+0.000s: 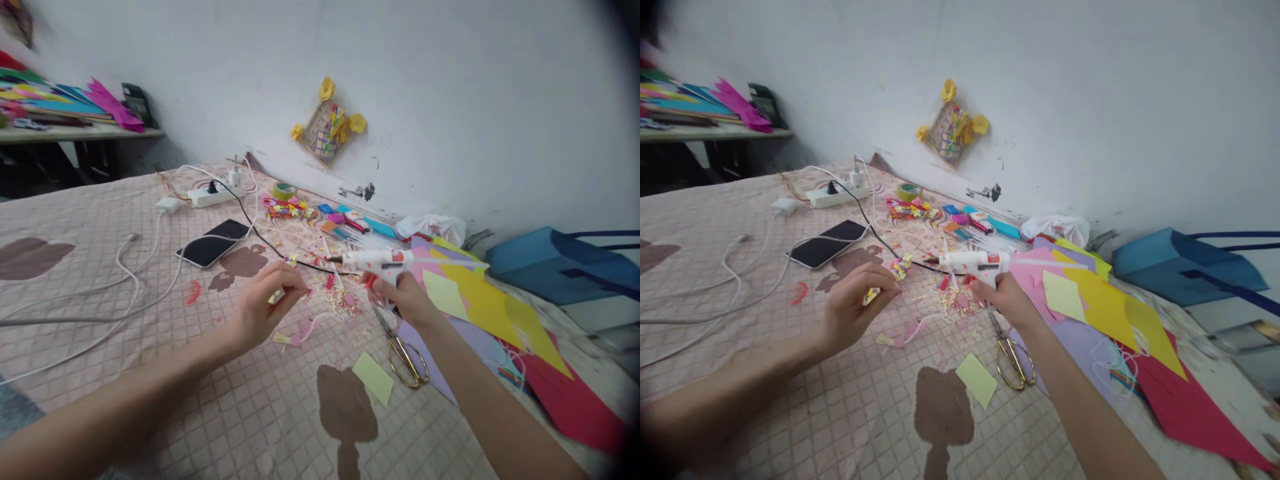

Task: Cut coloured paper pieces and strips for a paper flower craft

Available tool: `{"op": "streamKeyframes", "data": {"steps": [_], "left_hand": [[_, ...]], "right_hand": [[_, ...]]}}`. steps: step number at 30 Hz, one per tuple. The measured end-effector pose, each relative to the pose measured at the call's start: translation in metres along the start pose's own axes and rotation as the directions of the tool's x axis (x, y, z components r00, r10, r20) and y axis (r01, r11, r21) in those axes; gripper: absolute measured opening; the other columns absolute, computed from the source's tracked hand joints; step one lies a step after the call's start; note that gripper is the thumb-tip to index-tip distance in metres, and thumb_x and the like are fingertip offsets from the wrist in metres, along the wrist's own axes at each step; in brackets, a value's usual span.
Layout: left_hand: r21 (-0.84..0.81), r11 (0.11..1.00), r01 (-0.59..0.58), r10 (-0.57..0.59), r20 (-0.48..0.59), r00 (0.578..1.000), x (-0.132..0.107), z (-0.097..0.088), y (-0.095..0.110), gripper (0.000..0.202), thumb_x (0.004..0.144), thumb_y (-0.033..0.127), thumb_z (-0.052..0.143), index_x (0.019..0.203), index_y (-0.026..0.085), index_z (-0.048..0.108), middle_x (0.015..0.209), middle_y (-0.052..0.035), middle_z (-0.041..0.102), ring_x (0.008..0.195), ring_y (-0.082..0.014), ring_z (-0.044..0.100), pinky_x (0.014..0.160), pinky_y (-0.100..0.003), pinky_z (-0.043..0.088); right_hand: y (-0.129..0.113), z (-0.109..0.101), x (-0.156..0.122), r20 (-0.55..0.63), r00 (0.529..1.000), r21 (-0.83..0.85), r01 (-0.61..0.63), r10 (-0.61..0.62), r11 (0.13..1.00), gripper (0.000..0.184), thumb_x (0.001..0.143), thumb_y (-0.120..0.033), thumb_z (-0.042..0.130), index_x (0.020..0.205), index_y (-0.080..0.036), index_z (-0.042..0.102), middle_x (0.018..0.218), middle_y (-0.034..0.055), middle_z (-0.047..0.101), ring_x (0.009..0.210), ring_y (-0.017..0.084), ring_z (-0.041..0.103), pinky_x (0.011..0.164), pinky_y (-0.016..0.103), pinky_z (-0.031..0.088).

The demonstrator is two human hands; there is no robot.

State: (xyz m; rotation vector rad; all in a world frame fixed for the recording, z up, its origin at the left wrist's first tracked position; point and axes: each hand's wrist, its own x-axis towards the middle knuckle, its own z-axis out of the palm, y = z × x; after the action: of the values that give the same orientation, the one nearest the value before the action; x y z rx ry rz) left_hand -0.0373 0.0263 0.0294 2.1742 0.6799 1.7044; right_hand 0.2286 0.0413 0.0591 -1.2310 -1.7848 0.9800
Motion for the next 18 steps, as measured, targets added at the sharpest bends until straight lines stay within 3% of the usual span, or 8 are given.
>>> {"op": "streamKeyframes", "data": {"steps": [3,5,11,18], "left_hand": [[0.008,0.997,-0.078,0.078,-0.022,0.997,-0.002,0.001,0.003,0.017,0.077,0.002,0.055,0.086,0.017,0.056,0.079,-0.0024,0.058,0.076,-0.0119,0.056,0.068,-0.026,0.047],[0.015,0.994,-0.108,0.108,-0.014,0.994,-0.003,0.001,0.004,0.019,0.076,0.001,0.055,0.087,0.017,0.056,0.08,-0.0025,0.058,0.077,-0.0119,0.056,0.069,-0.026,0.048],[0.049,0.985,-0.168,0.167,0.027,0.986,-0.002,0.003,0.006,0.018,0.078,0.003,0.053,0.088,0.018,0.055,0.08,-0.0031,0.059,0.077,-0.0127,0.057,0.066,-0.026,0.049],[0.029,0.985,-0.169,0.168,0.031,0.985,-0.004,0.003,0.004,0.025,0.074,-0.003,0.055,0.089,0.016,0.055,0.082,-0.0036,0.058,0.079,-0.012,0.056,0.069,-0.026,0.049]], "right_hand": [[0.004,-0.002,-0.022,0.088,0.996,0.112,-0.017,0.007,0.994,0.034,0.072,-0.05,0.061,0.077,-0.016,0.058,0.053,-0.0019,0.048,0.046,0.011,0.043,0.045,0.025,0.037],[0.006,-0.001,-0.029,0.1,0.995,0.1,-0.033,0.023,0.994,0.033,0.072,-0.049,0.062,0.075,-0.017,0.058,0.057,-0.0003,0.05,0.049,0.012,0.044,0.046,0.026,0.037],[-0.002,0.007,-0.032,0.112,0.994,0.066,0.007,-0.014,0.998,0.035,0.069,-0.05,0.063,0.063,-0.017,0.054,0.055,-0.0001,0.049,0.05,0.011,0.044,0.047,0.025,0.036],[-0.007,0.012,-0.032,0.146,0.989,0.026,-0.007,0.003,1.0,0.037,0.07,-0.052,0.062,0.062,-0.017,0.053,0.055,0.0001,0.049,0.049,0.011,0.044,0.045,0.024,0.035]]}}
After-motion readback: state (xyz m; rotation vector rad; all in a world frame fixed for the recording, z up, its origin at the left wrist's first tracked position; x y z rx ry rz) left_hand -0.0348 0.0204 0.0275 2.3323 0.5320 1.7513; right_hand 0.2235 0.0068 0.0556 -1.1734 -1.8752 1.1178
